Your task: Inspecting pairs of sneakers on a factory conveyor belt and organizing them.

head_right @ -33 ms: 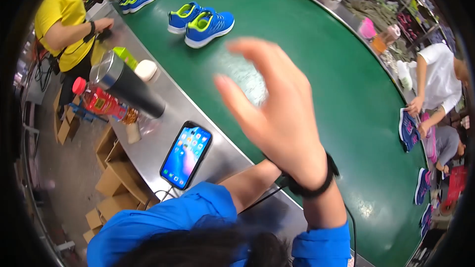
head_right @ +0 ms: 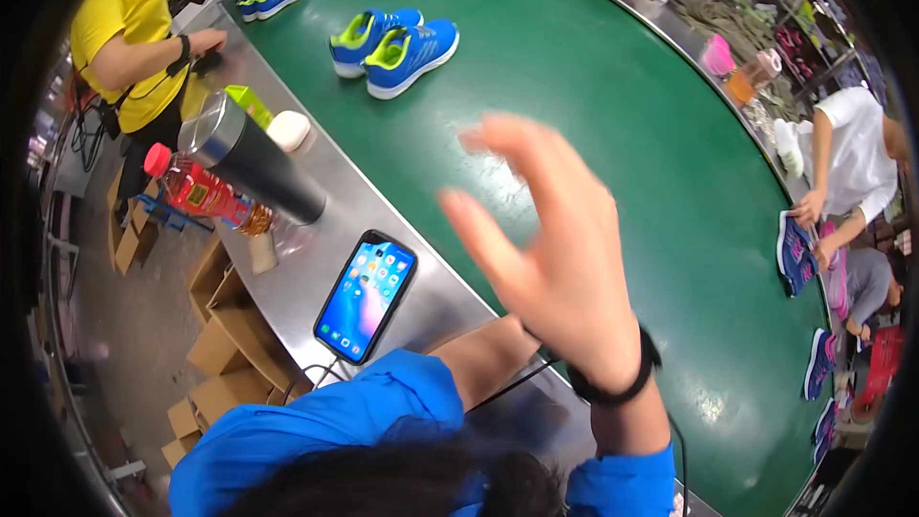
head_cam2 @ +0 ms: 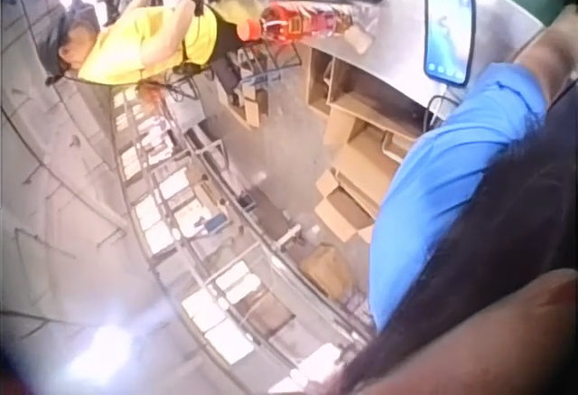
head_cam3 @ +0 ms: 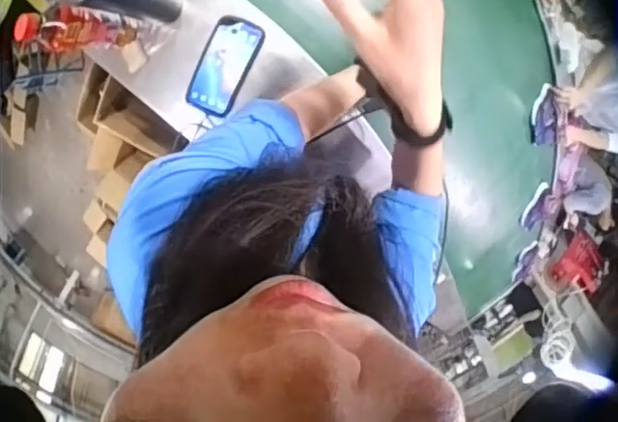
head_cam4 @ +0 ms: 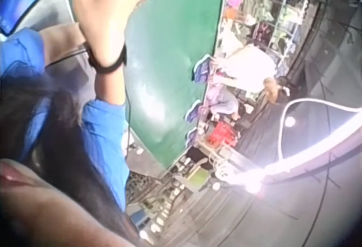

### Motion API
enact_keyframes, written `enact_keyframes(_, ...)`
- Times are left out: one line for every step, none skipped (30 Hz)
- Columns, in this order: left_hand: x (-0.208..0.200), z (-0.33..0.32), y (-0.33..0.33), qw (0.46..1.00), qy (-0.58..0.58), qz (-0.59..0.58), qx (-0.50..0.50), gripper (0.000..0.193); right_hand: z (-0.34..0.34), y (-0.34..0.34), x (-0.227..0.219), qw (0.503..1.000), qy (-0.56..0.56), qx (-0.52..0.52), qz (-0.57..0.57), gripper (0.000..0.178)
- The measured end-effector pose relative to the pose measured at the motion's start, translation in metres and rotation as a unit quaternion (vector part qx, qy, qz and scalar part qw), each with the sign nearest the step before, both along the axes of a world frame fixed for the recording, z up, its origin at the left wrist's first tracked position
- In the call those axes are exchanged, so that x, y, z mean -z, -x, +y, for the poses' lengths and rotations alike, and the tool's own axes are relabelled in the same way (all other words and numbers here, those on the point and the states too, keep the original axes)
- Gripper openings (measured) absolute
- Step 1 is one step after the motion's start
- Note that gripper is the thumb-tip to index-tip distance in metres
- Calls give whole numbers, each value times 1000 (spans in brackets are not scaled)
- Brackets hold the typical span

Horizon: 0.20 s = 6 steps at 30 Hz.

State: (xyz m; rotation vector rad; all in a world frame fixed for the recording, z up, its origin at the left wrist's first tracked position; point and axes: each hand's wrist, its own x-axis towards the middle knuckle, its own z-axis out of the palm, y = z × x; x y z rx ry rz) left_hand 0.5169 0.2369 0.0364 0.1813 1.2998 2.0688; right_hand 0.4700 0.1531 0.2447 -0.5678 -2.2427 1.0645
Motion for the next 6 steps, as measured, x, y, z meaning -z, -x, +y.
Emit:
enact_keyframes(-4, -2, 1, 1000, -5, 4, 25, 32, -7, -22, 8, 997, -59, -15, -38, 31)
enact_keyframes(-1, -7, 10, 999, -4, 13, 43, 32, -16, -37, 24, 991, -112, -36, -70, 30)
enact_keyframes(-4, -9, 9, 997, -14, 15, 73, 32, -28, -56, 35, 995, -44, -8, -86, 29)
enact_keyframes(-8, -11, 9, 994, -22, 19, 102, 31, -41, -76, 47, 995, 25, 19, -99, 28)
enact_keyframes(-17, -14, 8, 997, -2, 23, 80, 40, -53, -99, 60, 988, 87, 68, -104, 29)
enact_keyframes(-17, -18, 7, 992, 14, 28, 123, 37, -64, -126, 77, 976, 148, 119, -109, 30)
